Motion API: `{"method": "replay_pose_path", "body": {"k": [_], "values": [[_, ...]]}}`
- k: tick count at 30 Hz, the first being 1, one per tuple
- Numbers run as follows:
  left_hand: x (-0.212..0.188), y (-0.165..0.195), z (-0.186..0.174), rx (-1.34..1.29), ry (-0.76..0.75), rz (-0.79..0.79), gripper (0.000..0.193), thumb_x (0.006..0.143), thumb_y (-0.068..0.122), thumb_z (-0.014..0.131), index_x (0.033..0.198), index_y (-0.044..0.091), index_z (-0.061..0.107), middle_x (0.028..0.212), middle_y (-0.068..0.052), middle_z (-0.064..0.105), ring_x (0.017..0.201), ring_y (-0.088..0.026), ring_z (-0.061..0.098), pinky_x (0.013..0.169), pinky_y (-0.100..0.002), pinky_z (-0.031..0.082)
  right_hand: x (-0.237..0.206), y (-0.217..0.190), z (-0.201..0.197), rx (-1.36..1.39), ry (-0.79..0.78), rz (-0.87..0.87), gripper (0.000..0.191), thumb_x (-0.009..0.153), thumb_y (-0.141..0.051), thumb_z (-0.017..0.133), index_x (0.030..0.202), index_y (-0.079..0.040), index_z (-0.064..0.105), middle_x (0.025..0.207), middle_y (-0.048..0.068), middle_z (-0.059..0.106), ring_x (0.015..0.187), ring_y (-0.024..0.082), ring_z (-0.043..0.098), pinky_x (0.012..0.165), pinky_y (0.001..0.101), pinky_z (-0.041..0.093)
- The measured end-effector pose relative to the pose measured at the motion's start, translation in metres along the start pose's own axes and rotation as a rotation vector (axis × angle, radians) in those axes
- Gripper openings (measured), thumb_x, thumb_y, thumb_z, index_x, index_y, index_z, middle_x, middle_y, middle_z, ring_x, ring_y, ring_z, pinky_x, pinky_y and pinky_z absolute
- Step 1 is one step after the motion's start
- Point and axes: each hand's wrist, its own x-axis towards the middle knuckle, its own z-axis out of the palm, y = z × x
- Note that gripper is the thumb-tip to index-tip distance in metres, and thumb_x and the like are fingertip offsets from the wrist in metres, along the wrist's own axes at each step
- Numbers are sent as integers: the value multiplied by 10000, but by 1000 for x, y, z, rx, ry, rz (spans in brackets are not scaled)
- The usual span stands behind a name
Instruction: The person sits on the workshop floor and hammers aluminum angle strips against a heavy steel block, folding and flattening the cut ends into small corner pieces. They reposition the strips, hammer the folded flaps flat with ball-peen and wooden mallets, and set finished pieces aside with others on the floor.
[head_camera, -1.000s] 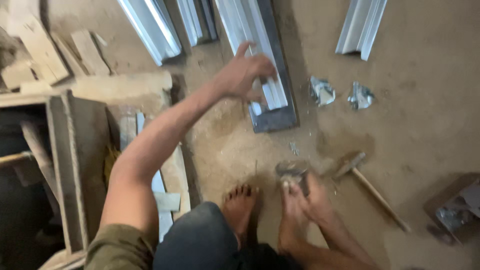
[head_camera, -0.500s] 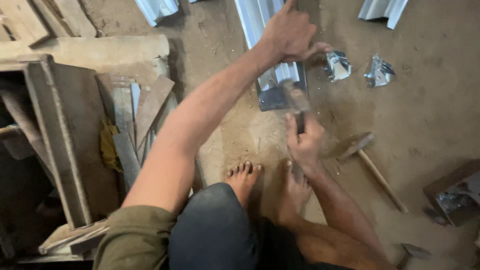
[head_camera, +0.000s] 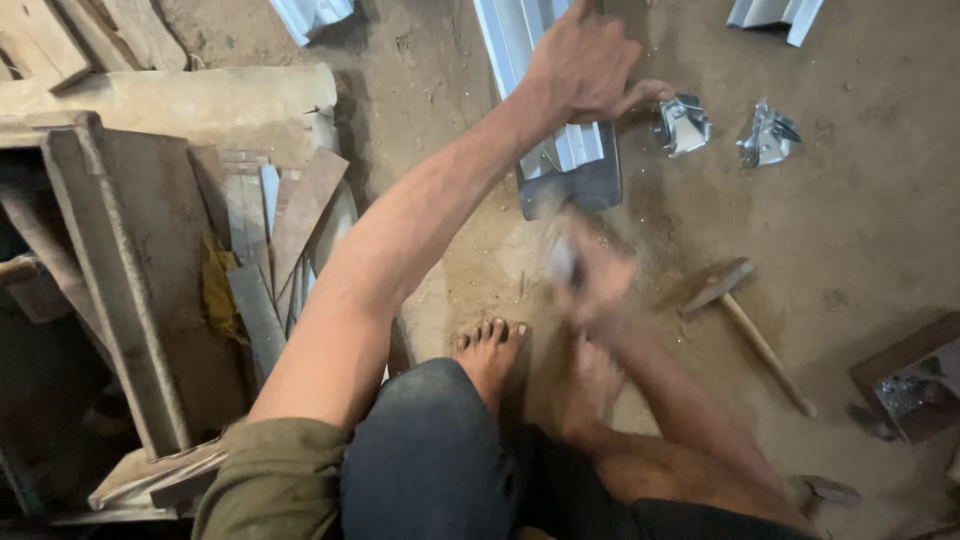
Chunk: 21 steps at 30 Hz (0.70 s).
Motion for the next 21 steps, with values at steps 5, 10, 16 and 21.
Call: {"method": "replay_pose_path", "body": {"k": [5, 10, 16, 21], "values": [[1, -3, -2, 78, -99, -14, 935, 1017, 811, 259, 815, 49, 762, 731, -215, 684, 776, -389, 684, 1130, -578, 141, -12, 10, -34, -99, -59, 113, 575, 912, -8, 684, 1464, 28, 525, 1237, 279, 684, 1032, 398, 732, 870, 416, 601], [2, -2, -3, 26, -172, -31, 908, 996, 782, 280, 816, 39, 769, 707, -225, 685, 784, -394, 691, 1169, -602, 111, -91, -1, -2, 16, -188, 413, 546, 836, -90, 728, 1355, 26, 604, 1181, 260, 674, 993, 396, 688, 818, 439, 574], [3, 2, -2, 48, -242, -42, 911, 1030, 784, 320, 808, 25, 772, 734, -241, 684, 788, -421, 682, 1140, -553, 270, -81, 117, -36, -300, 111, 314, 368, 930, -234, 772, 1186, 3, 654, 1119, 221, 642, 1049, 421, 600, 904, 536, 450], [-3, 5, -5, 74, -24, 18, 886, 1057, 764, 406, 771, 16, 785, 808, -229, 696, 883, -392, 673, 908, -538, 412, -15, 197, -96, -495, 278, 581, 417, 853, -159, 838, 1202, -49, 639, 1235, 206, 575, 1195, 427, 536, 976, 519, 449]]}}
